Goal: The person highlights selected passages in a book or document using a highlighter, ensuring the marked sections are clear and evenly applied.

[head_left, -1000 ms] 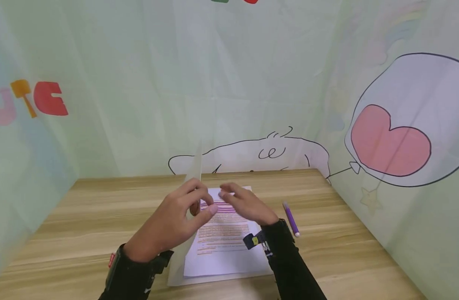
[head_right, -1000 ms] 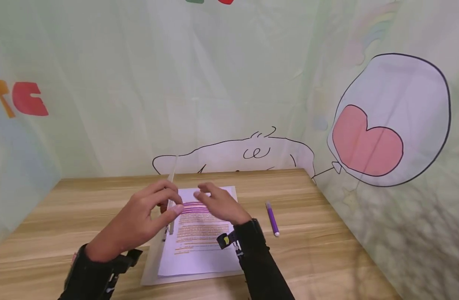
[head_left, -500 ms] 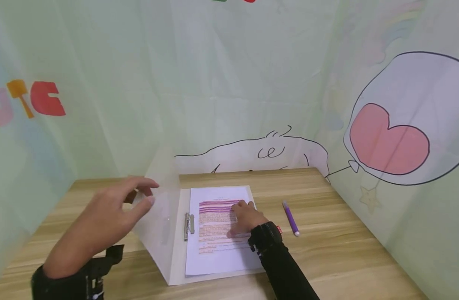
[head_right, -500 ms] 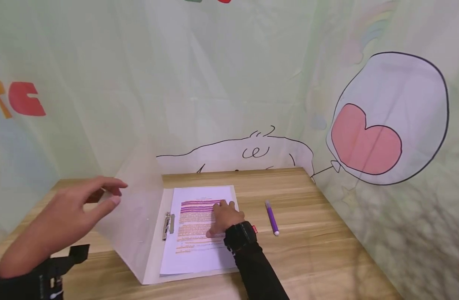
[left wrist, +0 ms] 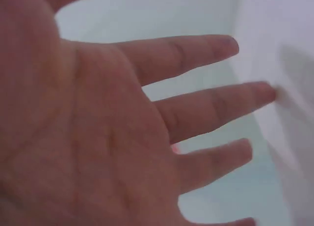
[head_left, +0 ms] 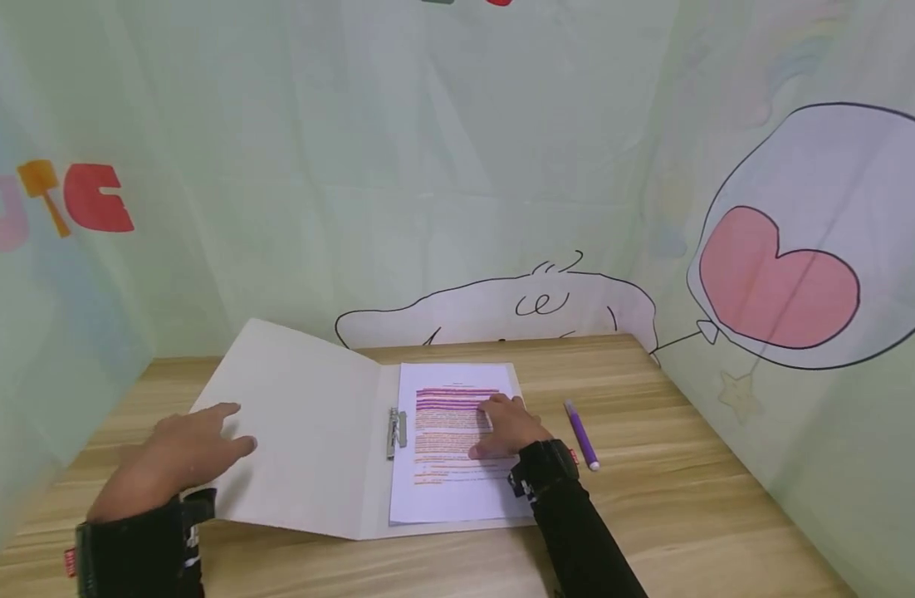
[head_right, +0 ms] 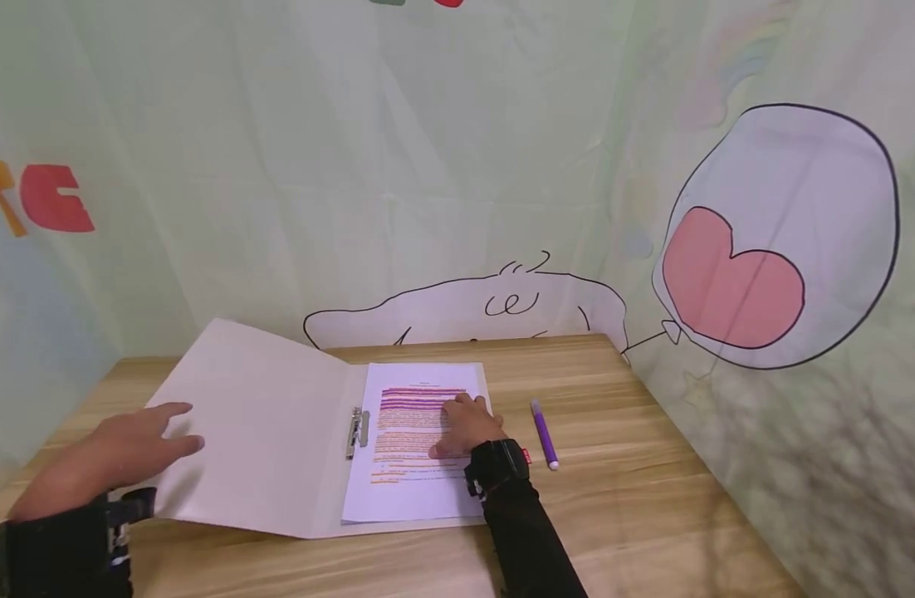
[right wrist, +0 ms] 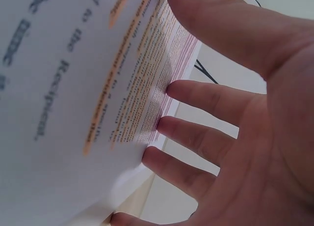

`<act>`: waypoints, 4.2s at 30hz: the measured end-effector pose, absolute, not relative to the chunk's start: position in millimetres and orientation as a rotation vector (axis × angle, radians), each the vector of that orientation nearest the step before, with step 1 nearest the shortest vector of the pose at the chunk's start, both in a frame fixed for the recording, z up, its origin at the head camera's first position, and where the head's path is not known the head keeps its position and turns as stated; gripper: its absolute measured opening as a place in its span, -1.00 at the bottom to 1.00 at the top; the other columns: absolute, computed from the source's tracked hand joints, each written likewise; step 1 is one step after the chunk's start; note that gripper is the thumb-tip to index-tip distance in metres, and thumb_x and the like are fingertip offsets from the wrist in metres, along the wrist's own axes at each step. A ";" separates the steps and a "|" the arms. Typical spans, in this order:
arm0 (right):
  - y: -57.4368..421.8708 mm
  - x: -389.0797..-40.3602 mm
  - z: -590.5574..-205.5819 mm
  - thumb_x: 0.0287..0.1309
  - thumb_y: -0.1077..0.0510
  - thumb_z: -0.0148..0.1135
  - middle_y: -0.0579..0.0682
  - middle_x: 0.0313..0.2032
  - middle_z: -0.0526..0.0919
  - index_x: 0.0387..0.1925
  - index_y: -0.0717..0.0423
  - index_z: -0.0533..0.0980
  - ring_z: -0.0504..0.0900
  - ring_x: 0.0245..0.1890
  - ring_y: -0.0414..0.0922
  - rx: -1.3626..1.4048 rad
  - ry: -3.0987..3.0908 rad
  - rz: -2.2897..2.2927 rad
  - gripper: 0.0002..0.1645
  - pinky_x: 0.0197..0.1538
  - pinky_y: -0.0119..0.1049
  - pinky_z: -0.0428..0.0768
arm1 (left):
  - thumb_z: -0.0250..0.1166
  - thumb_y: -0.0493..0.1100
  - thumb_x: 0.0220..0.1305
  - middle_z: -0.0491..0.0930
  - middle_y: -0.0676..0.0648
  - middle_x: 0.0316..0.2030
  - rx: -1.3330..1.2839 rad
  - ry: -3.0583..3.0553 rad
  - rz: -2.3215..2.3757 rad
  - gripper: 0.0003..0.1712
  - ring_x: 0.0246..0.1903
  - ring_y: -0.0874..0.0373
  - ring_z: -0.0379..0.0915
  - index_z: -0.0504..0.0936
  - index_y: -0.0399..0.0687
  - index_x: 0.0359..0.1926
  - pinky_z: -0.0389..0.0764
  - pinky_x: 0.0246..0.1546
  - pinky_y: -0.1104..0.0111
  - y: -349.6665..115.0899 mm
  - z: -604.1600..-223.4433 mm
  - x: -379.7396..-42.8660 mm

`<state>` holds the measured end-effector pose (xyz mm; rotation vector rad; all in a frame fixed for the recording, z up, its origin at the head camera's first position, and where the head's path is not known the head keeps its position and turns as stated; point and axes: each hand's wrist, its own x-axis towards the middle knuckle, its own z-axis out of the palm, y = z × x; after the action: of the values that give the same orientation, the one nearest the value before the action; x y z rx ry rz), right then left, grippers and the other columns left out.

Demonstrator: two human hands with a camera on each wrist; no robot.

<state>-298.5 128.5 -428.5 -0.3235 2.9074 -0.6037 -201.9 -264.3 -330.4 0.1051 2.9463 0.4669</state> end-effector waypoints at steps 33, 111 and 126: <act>126.9 -299.8 -418.5 -0.12 -0.02 0.63 -0.03 0.39 0.40 0.26 -0.20 0.53 0.24 0.41 0.13 -0.565 2.821 -0.403 -0.17 0.34 0.21 0.40 | 0.31 0.49 0.03 0.24 -0.53 0.20 -0.094 2.916 0.442 0.21 0.13 -0.63 0.15 0.13 -0.11 0.50 0.19 -0.23 -0.70 -111.6 -424.1 -238.0; 237.2 -310.1 -410.6 0.36 -0.11 0.15 0.28 -0.32 0.65 -0.26 0.41 0.61 0.59 -0.38 0.10 0.364 3.032 -0.617 -0.43 -0.41 -0.05 0.60 | 0.39 -0.03 0.26 0.56 -0.22 0.17 0.529 3.401 0.599 -0.50 0.09 -0.21 0.52 0.61 -0.08 0.19 0.65 -0.02 -0.15 -94.4 -377.2 -233.3; 130.9 -259.6 -322.6 0.12 0.28 0.40 -0.01 -0.41 0.59 -0.28 0.10 0.62 0.52 -0.41 -0.11 -0.969 3.004 -0.995 -0.87 -0.38 -0.34 0.56 | 0.29 0.00 0.38 0.58 -0.11 0.14 0.711 3.228 1.135 -0.41 0.04 0.00 0.58 0.42 -0.05 0.35 0.72 -0.01 0.05 -95.5 -350.8 -221.9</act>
<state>-259.6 130.9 -322.6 -0.9690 3.0037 -0.9951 -221.9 -95.5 -350.8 0.7113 3.2283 1.1353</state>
